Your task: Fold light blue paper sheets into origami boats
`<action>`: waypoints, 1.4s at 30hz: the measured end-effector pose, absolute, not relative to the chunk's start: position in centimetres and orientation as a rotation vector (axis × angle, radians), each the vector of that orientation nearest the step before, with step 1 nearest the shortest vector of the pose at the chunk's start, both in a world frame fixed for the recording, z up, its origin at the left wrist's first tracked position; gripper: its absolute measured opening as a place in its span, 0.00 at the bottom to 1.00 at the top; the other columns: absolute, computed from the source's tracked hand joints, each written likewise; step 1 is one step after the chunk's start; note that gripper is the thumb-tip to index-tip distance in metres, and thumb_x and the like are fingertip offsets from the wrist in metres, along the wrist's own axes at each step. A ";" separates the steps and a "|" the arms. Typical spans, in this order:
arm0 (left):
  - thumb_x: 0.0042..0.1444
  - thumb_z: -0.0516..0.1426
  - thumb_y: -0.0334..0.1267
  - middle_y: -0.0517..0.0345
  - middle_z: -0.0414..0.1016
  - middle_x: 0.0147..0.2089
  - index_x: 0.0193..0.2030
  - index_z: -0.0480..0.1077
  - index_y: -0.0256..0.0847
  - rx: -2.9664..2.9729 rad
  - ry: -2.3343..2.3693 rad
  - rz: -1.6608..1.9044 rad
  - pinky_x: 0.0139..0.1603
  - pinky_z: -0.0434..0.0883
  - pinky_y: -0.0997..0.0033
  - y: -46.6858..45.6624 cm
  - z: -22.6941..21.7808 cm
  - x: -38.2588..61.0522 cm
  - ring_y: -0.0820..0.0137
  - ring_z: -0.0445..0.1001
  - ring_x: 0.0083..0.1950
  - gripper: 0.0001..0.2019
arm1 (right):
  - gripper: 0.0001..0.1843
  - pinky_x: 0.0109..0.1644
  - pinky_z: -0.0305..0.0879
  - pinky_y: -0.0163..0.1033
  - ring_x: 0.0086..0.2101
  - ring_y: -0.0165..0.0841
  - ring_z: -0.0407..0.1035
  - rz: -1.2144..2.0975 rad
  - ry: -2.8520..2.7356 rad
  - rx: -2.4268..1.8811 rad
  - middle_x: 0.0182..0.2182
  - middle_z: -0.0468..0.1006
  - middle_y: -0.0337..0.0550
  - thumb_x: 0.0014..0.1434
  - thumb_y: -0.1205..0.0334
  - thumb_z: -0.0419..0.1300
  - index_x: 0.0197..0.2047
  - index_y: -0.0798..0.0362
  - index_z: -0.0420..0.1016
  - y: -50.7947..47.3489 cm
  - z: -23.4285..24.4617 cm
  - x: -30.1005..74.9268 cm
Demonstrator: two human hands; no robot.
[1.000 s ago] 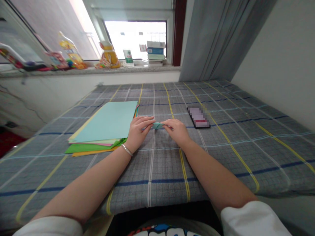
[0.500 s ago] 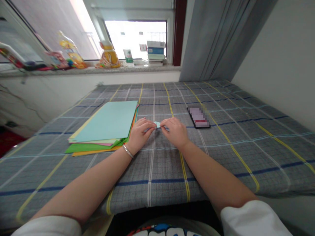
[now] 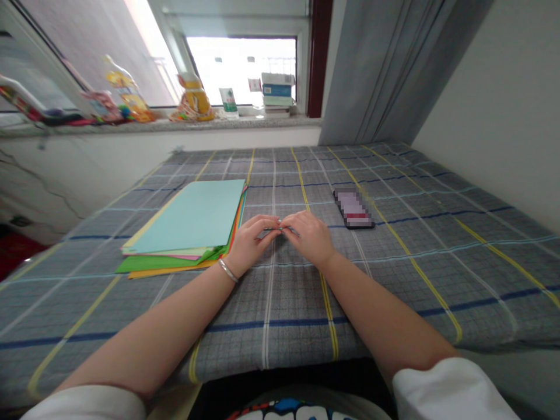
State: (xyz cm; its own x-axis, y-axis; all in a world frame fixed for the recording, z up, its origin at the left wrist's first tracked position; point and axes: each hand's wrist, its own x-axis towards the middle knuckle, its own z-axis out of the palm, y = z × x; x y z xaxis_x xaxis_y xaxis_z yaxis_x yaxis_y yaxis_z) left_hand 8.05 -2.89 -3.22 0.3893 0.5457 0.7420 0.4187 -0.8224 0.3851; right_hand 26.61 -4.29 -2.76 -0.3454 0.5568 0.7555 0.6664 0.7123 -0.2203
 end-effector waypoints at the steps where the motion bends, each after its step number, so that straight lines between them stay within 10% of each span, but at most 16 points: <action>1: 0.60 0.57 0.38 0.53 0.77 0.43 0.39 0.71 0.41 2.500 0.858 1.422 0.49 0.72 0.66 -2.9 -3.2 8.1 0.68 0.75 0.46 0.04 | 0.03 0.48 0.68 0.43 0.41 0.35 0.72 -0.156 -2.036 -0.919 0.38 0.80 0.40 0.61 0.62 0.57 0.37 0.48 0.73 -4.3 -2.8 26.6; 17: 0.57 0.57 0.29 0.58 0.75 0.40 0.36 0.67 0.41 2.434 0.958 1.523 0.50 0.69 0.65 -2.6 -2.7 7.4 0.69 0.72 0.45 0.03 | 0.04 0.49 0.67 0.46 0.41 0.35 0.73 -0.022 -1.935 -0.888 0.38 0.81 0.40 0.59 0.65 0.59 0.32 0.48 0.72 -3.8 -2.8 27.3; 34: 0.59 0.48 0.25 0.48 0.61 0.59 0.42 0.69 0.39 2.526 1.115 1.327 0.58 0.68 0.63 -1.7 -3.1 6.9 0.69 0.70 0.52 0.11 | 0.04 0.48 0.73 0.47 0.45 0.37 0.74 0.556 -1.548 -0.942 0.46 0.79 0.46 0.59 0.58 0.59 0.35 0.48 0.68 -3.0 -4.0 26.9; 42: 0.58 0.50 0.29 0.55 0.71 0.48 0.42 0.68 0.43 2.602 1.281 1.018 0.50 0.70 0.66 -2.0 -2.8 6.6 0.66 0.72 0.47 0.08 | 0.03 0.54 0.67 0.51 0.53 0.37 0.69 0.561 -1.589 -0.943 0.37 0.81 0.43 0.61 0.60 0.55 0.36 0.47 0.62 -2.7 -4.2 27.4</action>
State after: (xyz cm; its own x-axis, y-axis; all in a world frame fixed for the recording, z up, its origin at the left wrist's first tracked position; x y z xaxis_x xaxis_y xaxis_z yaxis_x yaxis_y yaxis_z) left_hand 6.64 -2.03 -2.82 0.4340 0.7272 0.5318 0.6820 -0.6509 0.3335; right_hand 27.40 -2.66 -4.22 -0.0300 0.8153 0.5783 0.2714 0.5635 -0.7803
